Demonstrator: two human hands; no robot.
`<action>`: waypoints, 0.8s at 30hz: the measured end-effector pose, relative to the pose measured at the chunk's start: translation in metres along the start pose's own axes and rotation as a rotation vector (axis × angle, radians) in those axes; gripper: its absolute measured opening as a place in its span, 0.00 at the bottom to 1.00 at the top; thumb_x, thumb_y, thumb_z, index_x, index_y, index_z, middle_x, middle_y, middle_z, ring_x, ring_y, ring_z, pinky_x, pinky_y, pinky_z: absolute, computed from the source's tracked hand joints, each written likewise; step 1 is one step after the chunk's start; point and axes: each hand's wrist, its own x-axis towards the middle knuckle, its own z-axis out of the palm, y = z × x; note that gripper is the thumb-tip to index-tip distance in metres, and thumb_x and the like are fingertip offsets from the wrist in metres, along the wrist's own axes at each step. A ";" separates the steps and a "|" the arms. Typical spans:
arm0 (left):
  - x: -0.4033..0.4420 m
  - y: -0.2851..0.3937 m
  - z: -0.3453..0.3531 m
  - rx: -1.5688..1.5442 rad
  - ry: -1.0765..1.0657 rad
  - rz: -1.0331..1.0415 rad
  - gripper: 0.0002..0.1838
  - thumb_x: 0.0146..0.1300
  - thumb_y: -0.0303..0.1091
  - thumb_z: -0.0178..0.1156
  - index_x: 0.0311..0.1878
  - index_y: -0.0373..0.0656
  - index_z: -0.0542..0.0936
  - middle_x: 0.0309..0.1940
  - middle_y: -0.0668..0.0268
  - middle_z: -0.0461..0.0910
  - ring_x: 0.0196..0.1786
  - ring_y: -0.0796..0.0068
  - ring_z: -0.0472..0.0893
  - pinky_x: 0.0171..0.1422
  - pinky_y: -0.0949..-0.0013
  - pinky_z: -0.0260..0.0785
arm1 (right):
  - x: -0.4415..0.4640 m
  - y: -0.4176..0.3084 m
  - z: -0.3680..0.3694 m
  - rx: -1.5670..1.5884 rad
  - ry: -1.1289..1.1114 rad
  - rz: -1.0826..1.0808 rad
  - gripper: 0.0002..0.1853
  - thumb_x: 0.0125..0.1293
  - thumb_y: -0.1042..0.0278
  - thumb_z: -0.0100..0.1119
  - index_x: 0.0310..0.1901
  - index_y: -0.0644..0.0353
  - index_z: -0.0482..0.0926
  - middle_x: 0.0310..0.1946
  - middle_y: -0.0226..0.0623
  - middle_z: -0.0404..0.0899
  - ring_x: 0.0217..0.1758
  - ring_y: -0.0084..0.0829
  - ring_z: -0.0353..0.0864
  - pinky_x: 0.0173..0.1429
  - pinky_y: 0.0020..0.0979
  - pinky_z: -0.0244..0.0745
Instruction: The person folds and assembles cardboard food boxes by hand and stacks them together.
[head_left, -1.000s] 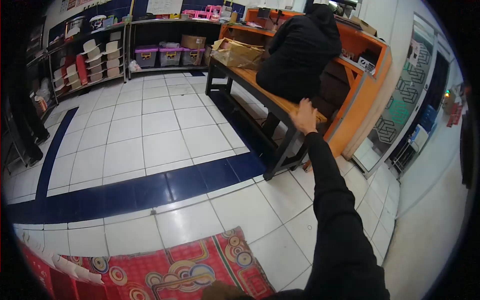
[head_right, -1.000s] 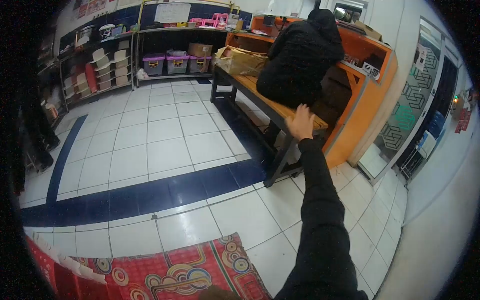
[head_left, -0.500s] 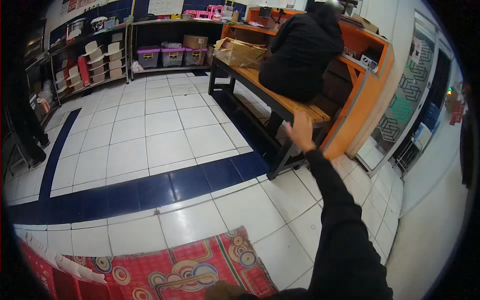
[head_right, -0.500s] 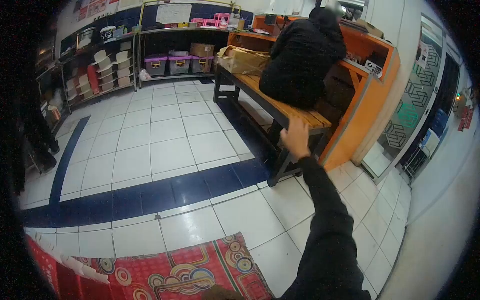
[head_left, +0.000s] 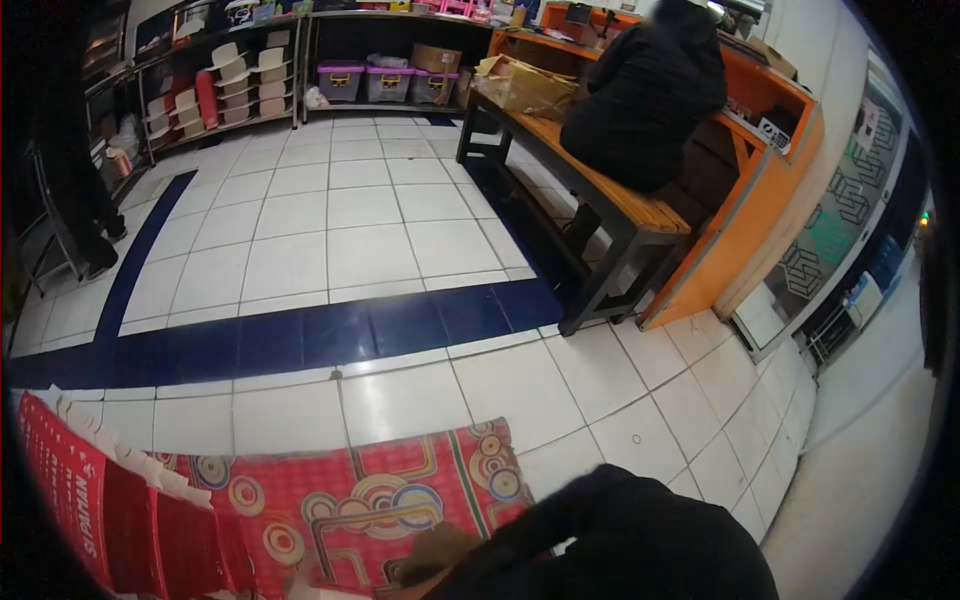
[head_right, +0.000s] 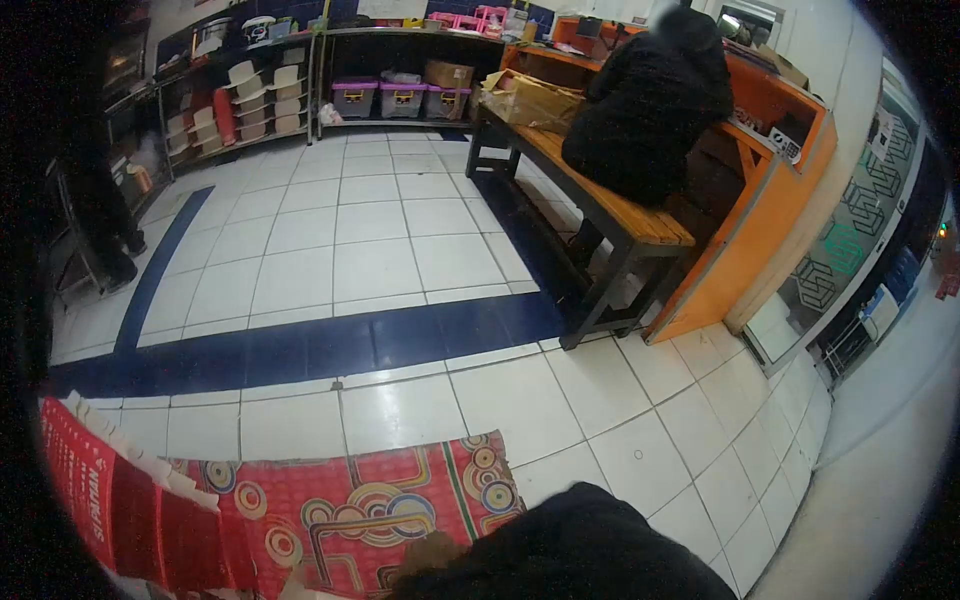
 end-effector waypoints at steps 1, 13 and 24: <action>-0.003 -0.002 -0.003 -0.001 0.008 0.006 0.24 0.67 0.40 0.56 0.62 0.38 0.73 0.55 0.55 0.79 0.55 0.61 0.80 0.60 0.58 0.72 | 0.008 0.000 0.000 -0.008 -0.003 0.001 0.30 0.73 0.55 0.53 0.71 0.60 0.62 0.65 0.54 0.69 0.68 0.47 0.71 0.68 0.40 0.68; -0.025 -0.011 -0.020 -0.032 0.074 -0.011 0.23 0.66 0.36 0.57 0.62 0.37 0.73 0.56 0.55 0.79 0.57 0.61 0.79 0.62 0.58 0.70 | 0.040 -0.004 0.001 -0.035 -0.021 -0.017 0.32 0.74 0.54 0.52 0.73 0.60 0.57 0.68 0.53 0.66 0.71 0.44 0.68 0.70 0.39 0.65; -0.041 -0.018 -0.043 -0.073 0.144 -0.009 0.23 0.65 0.32 0.59 0.62 0.36 0.72 0.57 0.55 0.78 0.58 0.62 0.78 0.64 0.59 0.69 | 0.018 -0.053 -0.126 0.026 0.332 -0.079 0.34 0.75 0.53 0.50 0.75 0.59 0.53 0.70 0.52 0.63 0.73 0.42 0.65 0.72 0.38 0.62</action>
